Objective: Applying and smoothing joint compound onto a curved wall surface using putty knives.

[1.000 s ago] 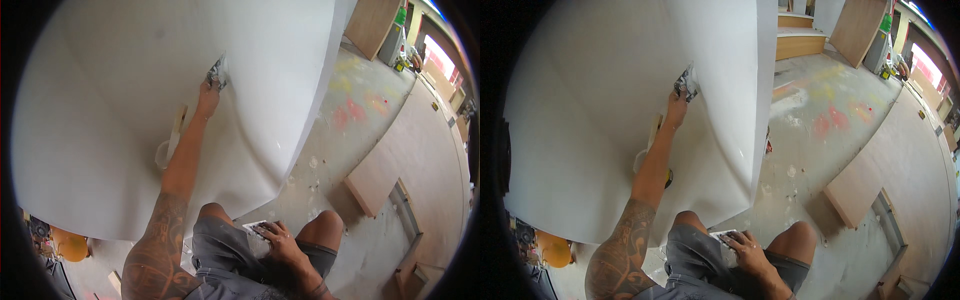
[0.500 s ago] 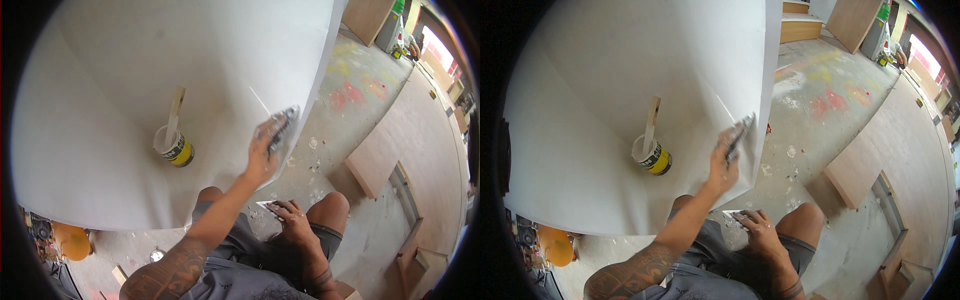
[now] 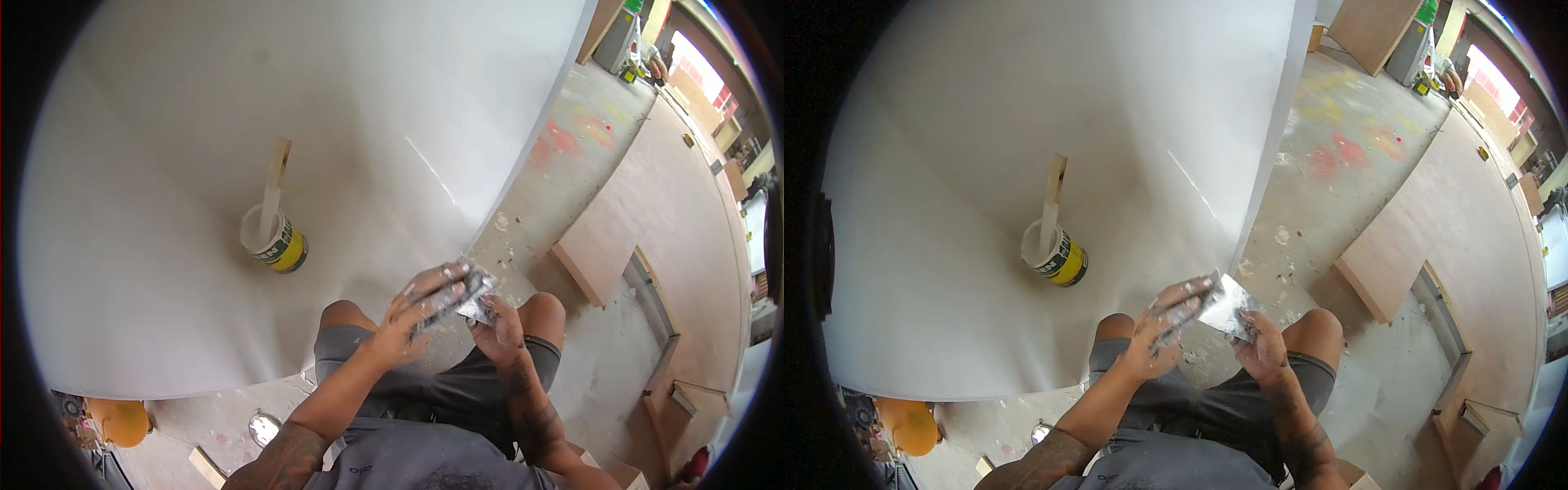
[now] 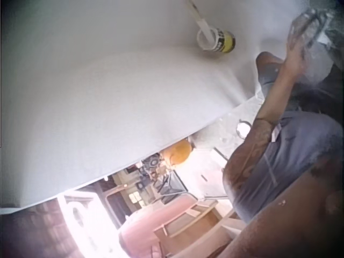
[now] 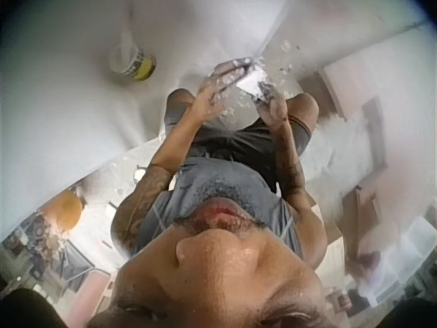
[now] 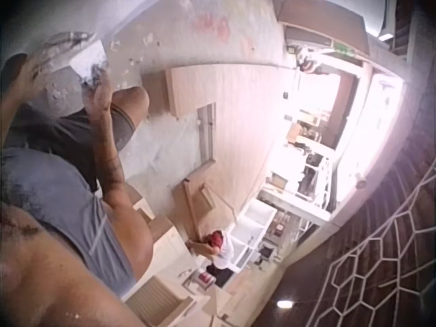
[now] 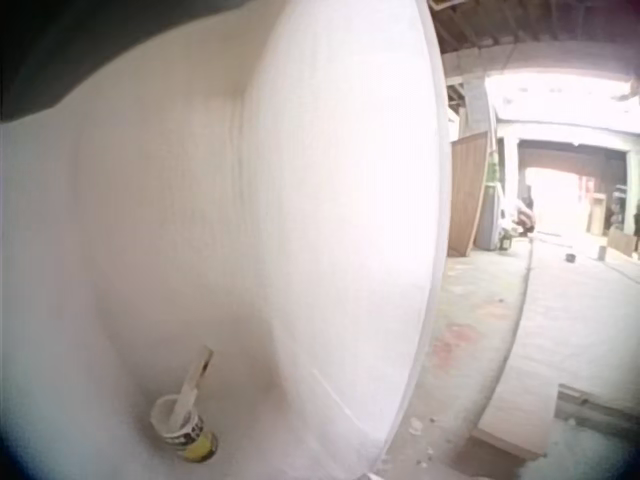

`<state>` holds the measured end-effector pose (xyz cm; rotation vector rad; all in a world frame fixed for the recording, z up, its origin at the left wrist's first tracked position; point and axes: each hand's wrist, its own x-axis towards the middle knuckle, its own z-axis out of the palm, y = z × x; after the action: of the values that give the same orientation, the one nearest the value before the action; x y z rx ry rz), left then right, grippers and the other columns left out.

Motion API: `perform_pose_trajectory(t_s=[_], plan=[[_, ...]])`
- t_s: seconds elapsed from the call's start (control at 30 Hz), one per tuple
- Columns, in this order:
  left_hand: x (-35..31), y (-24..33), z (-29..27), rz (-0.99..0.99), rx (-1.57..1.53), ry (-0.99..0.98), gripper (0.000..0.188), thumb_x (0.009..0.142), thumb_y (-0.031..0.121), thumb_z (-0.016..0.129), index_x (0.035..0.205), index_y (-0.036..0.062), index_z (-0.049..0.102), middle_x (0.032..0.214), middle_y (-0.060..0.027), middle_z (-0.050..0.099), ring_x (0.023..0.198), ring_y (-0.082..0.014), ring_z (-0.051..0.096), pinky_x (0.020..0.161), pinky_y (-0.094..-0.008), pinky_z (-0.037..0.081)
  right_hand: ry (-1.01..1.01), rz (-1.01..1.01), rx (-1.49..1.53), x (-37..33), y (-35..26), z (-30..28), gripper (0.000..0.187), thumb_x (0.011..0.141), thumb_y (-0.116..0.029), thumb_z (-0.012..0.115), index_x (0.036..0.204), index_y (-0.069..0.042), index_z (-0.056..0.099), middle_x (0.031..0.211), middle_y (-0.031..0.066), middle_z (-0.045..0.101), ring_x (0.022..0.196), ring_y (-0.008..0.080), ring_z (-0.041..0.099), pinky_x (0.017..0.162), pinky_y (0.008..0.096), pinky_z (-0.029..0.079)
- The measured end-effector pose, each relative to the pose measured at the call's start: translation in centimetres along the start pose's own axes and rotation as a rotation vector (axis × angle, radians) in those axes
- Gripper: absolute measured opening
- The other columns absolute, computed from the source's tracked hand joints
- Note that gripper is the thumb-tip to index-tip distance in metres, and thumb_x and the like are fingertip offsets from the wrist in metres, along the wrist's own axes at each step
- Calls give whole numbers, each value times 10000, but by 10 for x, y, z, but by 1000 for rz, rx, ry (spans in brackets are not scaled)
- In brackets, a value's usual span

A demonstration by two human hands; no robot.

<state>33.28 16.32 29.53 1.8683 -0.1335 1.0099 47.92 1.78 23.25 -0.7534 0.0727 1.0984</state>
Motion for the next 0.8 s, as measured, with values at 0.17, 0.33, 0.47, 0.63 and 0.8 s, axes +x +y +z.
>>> perform_pose_trajectory(t_s=[0.17,0.33,0.47,0.63,0.8], plan=[[-6,12,-5,78,213,-174,626,713,-6,634,1322,135,610,1407,-114,528,1325,-394,469,1124,-501,391,-293,-967,-1350,-9,3,27,291,934,-182,579,1173,-15,581,1062,63,674,935,209,664,789,307,528],[-28,14,-30,-119,465,-118,575,775,-10,693,1329,89,577,1361,-148,560,1272,-373,536,1063,-451,456,-198,-134,48,-21,-4,51,339,956,-143,492,1246,19,560,1160,153,655,1084,276,632,967,397,490],[-82,-5,-18,-768,-226,371,363,964,73,548,1326,35,545,1294,-134,617,1178,-311,608,1007,-422,499,-204,-688,-778,-25,-5,35,257,963,-131,554,1199,-37,590,1221,181,592,1053,313,624,898,444,494],[-91,-22,-31,-1060,-1507,738,361,1004,271,548,1269,26,549,1169,-117,678,1010,-251,690,944,-393,545,-1078,-1071,-1494,-23,-20,92,402,820,-96,685,1215,-144,629,1317,155,545,1131,337,569,934,468,447],[-87,-24,-32,-970,-1418,638,384,984,272,583,1279,29,547,1169,-106,675,1052,-236,674,938,-390,548,-779,-1086,-1846,4,4,62,576,665,-42,706,1226,-156,635,1357,140,503,1229,381,458,984,492,403]])
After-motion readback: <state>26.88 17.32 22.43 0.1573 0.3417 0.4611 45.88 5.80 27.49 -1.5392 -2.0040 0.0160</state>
